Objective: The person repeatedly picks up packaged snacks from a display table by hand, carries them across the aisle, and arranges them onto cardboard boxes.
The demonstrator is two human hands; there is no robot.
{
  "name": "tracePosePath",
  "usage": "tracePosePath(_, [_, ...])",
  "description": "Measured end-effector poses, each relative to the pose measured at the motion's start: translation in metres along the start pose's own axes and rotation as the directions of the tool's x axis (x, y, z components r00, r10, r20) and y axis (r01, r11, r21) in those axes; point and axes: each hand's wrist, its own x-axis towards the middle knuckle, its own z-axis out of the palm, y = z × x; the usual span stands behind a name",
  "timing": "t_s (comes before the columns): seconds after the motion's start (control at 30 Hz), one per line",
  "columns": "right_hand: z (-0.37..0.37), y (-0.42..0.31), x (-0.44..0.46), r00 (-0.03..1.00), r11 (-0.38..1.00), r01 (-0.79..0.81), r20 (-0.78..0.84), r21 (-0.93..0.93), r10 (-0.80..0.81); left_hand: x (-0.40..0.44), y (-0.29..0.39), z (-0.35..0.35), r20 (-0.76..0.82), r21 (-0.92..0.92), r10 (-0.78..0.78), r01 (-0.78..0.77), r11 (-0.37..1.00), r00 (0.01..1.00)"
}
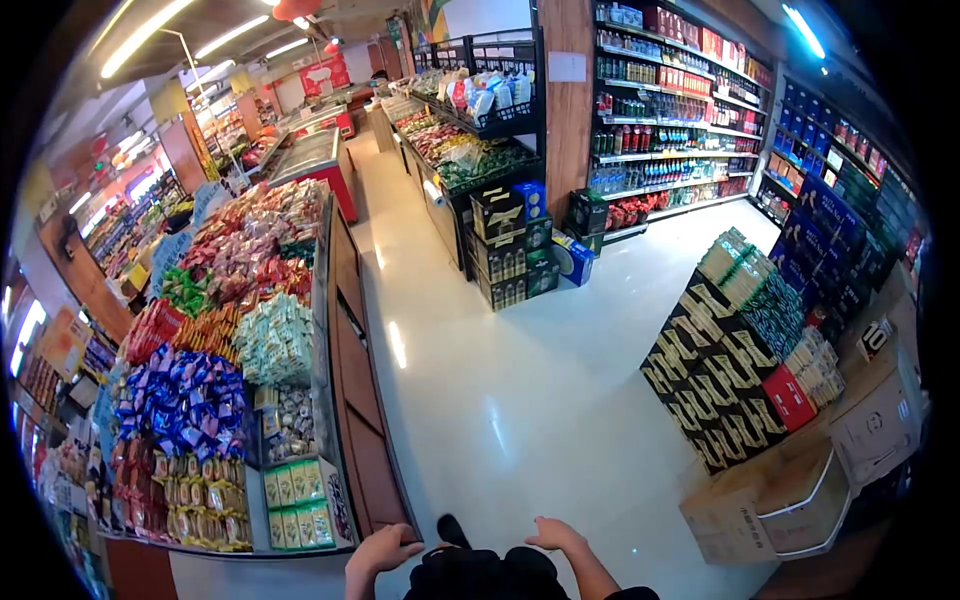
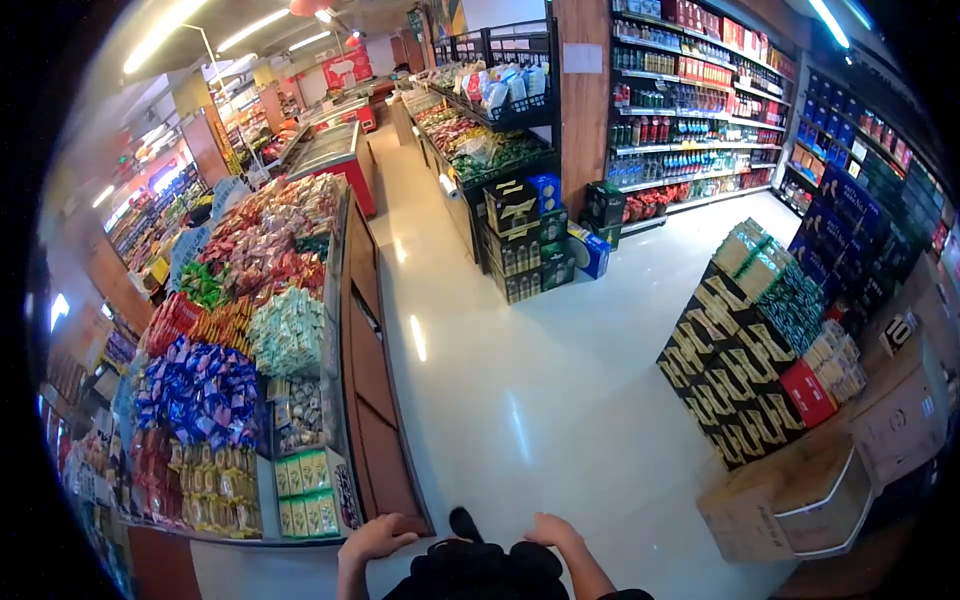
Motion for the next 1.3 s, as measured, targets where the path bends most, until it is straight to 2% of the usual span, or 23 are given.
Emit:
tracePosePath(0.07, [0.002, -0.002, -0.007, 1.0, 1.0, -0.005, -0.018, -0.01, 0.004, 0.005, 0.002, 0.023, -0.165, 0.203, 0.0, 0.034, 0.979, 0.986])
tracePosePath(0.17, [0.005, -0.022, -0.026, 0.995, 1.0, -0.028, -0.097, 0.005, 0.029, 0.004, 0.02, 0.03, -0.056, 0.265, 0.074, -0.057, 0.963, 0.996])
tracePosePath(0.27, [0.012, -0.048, -0.038, 0.976, 0.998, 0.033, -0.216, 0.044, -0.022, -0.022, 0.029, 0.045, -0.152, 0.088, 0.204, -0.193, 0.977, 0.967])
tracePosePath(0.3, [0.017, -0.058, -0.04, 0.968, 0.996, 0.073, -0.244, 0.049, -0.059, -0.031, 0.029, 0.049, -0.175, 0.106, 0.199, -0.182, 0.978, 0.964])
tracePosePath(0.37, [0.019, -0.085, -0.045, 0.977, 0.991, 0.136, -0.163, -0.016, -0.137, -0.056, 0.02, 0.057, -0.231, 0.115, 0.15, -0.127, 0.985, 0.961])
tracePosePath(0.5, [0.052, -0.135, -0.018, 0.951, 0.938, 0.306, 0.022, -0.161, -0.307, -0.106, -0.052, 0.082, -0.358, -0.012, 0.015, -0.02, 1.0, 0.934])
tracePosePath(0.6, [0.088, -0.177, 0.009, 0.851, 0.867, 0.447, -0.193, -0.219, -0.488, -0.17, -0.114, 0.084, -0.51, -0.174, -0.105, 0.017, 0.985, 0.853])
tracePosePath(0.7, [0.111, -0.26, 0.018, 0.785, 0.819, 0.525, -0.238, -0.234, -0.571, -0.237, -0.181, 0.086, -0.613, -0.253, -0.275, 0.146, 0.956, 0.741])
tracePosePath(0.8, [0.141, -0.356, 0.006, 0.757, 0.794, 0.597, -0.249, -0.116, -0.605, -0.295, -0.251, 0.094, -0.633, -0.334, -0.439, 0.287, 0.898, 0.638])
tracePosePath(0.87, [0.172, -0.41, 0.005, 0.766, 0.775, 0.631, -0.189, 0.041, -0.614, -0.326, -0.293, 0.102, -0.619, -0.408, -0.539, 0.353, 0.842, 0.571])
tracePosePath(0.9, [0.187, -0.432, 0.002, 0.772, 0.765, 0.634, -0.156, 0.116, -0.616, -0.339, -0.306, 0.099, -0.562, -0.438, -0.614, 0.431, 0.789, 0.554])
tracePosePath(0.97, [0.222, -0.474, -0.008, 0.762, 0.75, 0.646, -0.064, 0.144, -0.644, -0.361, -0.33, 0.088, -0.439, -0.475, -0.745, 0.574, 0.667, 0.502])
tracePosePath(1.07, [0.261, -0.533, -0.023, 0.722, 0.717, 0.674, 0.045, 0.18, -0.69, -0.364, -0.387, 0.102, -0.442, -0.527, -0.764, 0.553, 0.645, 0.471])
tracePosePath(1.17, [0.277, -0.581, -0.029, 0.709, 0.712, 0.659, 0.114, 0.244, -0.696, -0.368, -0.416, 0.091, -0.482, -0.502, -0.716, 0.511, 0.698, 0.505])
tracePosePath(1.3, [0.286, -0.643, -0.005, 0.684, 0.627, 0.604, 0.084, 0.492, -0.725, -0.364, -0.446, 0.051, -0.778, -0.461, -0.539, 0.289, 0.839, 0.322])
